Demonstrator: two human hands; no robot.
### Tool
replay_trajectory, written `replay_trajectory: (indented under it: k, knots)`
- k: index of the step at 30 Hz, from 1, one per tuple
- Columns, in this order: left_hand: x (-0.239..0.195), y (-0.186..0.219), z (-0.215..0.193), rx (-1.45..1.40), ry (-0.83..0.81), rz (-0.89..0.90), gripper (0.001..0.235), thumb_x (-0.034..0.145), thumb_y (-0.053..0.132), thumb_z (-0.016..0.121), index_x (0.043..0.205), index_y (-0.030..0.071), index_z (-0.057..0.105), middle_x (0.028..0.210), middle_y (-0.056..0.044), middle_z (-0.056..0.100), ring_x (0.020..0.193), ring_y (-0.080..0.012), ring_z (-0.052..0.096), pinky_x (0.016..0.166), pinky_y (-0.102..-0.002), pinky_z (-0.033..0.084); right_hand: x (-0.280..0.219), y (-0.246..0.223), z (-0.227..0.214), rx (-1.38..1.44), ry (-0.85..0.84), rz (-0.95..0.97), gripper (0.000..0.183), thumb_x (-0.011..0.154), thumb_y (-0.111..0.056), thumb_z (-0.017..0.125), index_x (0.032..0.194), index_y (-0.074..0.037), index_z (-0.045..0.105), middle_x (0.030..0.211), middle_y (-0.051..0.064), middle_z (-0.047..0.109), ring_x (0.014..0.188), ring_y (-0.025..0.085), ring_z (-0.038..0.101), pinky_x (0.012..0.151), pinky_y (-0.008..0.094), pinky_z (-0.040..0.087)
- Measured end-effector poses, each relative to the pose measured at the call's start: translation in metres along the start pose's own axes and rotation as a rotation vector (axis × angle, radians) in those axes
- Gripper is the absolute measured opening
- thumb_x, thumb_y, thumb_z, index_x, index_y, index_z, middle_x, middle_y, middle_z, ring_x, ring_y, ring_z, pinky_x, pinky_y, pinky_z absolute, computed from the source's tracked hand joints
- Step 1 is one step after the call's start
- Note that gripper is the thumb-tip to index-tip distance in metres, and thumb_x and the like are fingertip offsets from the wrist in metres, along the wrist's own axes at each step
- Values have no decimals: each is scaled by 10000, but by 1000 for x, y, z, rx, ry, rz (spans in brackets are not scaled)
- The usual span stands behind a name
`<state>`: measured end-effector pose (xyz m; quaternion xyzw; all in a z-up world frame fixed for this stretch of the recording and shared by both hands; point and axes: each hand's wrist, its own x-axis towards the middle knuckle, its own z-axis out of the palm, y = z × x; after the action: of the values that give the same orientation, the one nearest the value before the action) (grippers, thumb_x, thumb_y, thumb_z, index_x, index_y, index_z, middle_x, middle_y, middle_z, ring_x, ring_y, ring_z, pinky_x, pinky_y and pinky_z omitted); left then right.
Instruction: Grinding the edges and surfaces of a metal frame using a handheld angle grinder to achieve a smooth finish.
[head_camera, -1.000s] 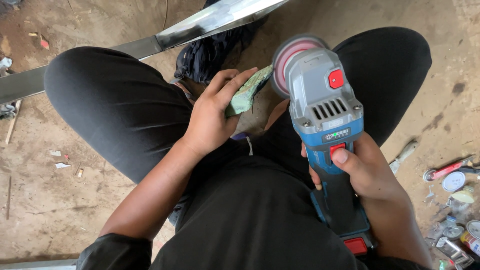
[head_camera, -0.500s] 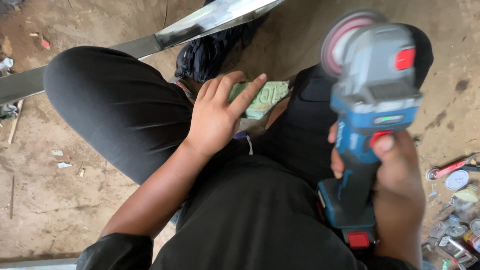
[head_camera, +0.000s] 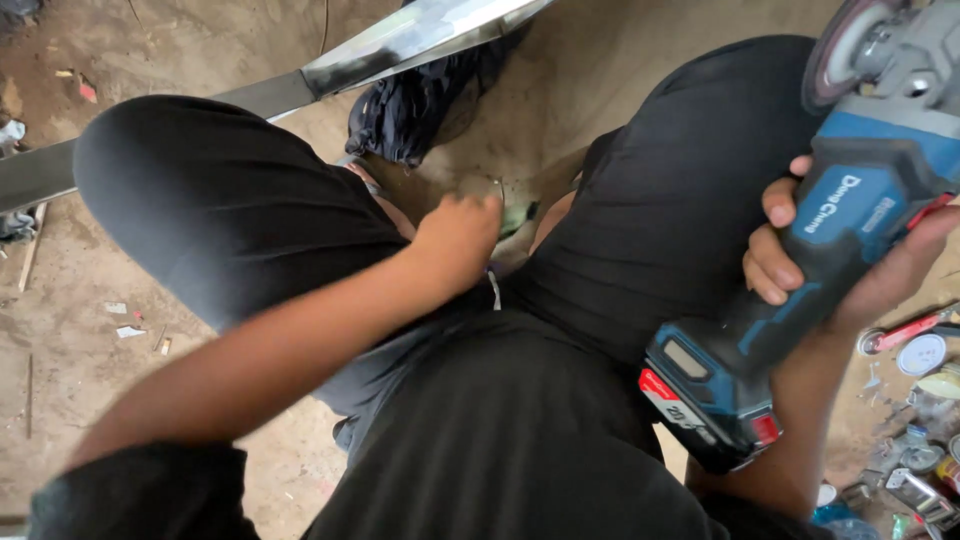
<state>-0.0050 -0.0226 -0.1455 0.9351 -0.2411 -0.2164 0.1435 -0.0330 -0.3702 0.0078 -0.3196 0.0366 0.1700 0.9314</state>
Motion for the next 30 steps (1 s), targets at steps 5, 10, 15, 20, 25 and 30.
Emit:
replay_trajectory:
  k: [5, 10, 15, 20, 25, 30]
  knots:
    - [97, -49, 37, -12, -73, 1, 145, 799, 73, 649, 887, -6, 732, 866, -226, 741, 672, -424, 725, 565, -508, 576, 7, -5, -13, 197, -216, 50, 730, 1078, -345, 785, 1530, 69, 388, 1222, 238, 598, 718, 279, 643, 593, 386, 554]
    - [183, -124, 76, -300, -162, -710, 503, 1039, 474, 455, 1187, 90, 744, 1222, -178, 721, 1099, -399, 696, 905, -553, 508, 19, -36, -14, -62, -341, 5, 717, 1005, -172, 869, 1561, -50, 433, 1189, 113, 640, 675, 168, 733, 509, 279, 611]
    - [178, -195, 157, -288, -37, -726, 413, 932, 230, 616, 1272, -1, 578, 1202, -243, 678, 1113, -449, 661, 930, -554, 509, 27, -42, -11, 111, -233, -239, 310, 1057, -43, 700, 1339, 28, 595, 1107, 135, 668, 574, 113, 712, 430, 188, 598]
    - [163, -182, 119, -404, -188, -899, 533, 976, 168, 581, 1458, 93, 366, 1384, -254, 554, 1276, -487, 547, 1027, -664, 388, 27, -43, -17, 212, -259, -422, 107, 1034, 15, 682, 1111, 87, 660, 1112, 168, 703, 562, 104, 739, 414, 155, 649]
    - [173, -192, 127, -471, -48, -1105, 437, 1053, 274, 526, 1461, 176, 407, 1439, -196, 451, 1319, -424, 438, 1036, -805, 321, 31, -36, -5, 227, -283, -438, 151, 1086, -1, 624, 1138, 124, 690, 1091, 200, 685, 551, 137, 739, 392, 173, 638]
    - [167, -149, 141, 46, 29, -751, 528, 934, 184, 579, 1398, -24, 438, 1280, -327, 502, 1114, -517, 520, 748, -843, 432, 36, -23, -2, 324, -294, -414, 384, 1098, -22, 618, 1435, 152, 559, 1035, 241, 681, 542, 181, 719, 359, 216, 604]
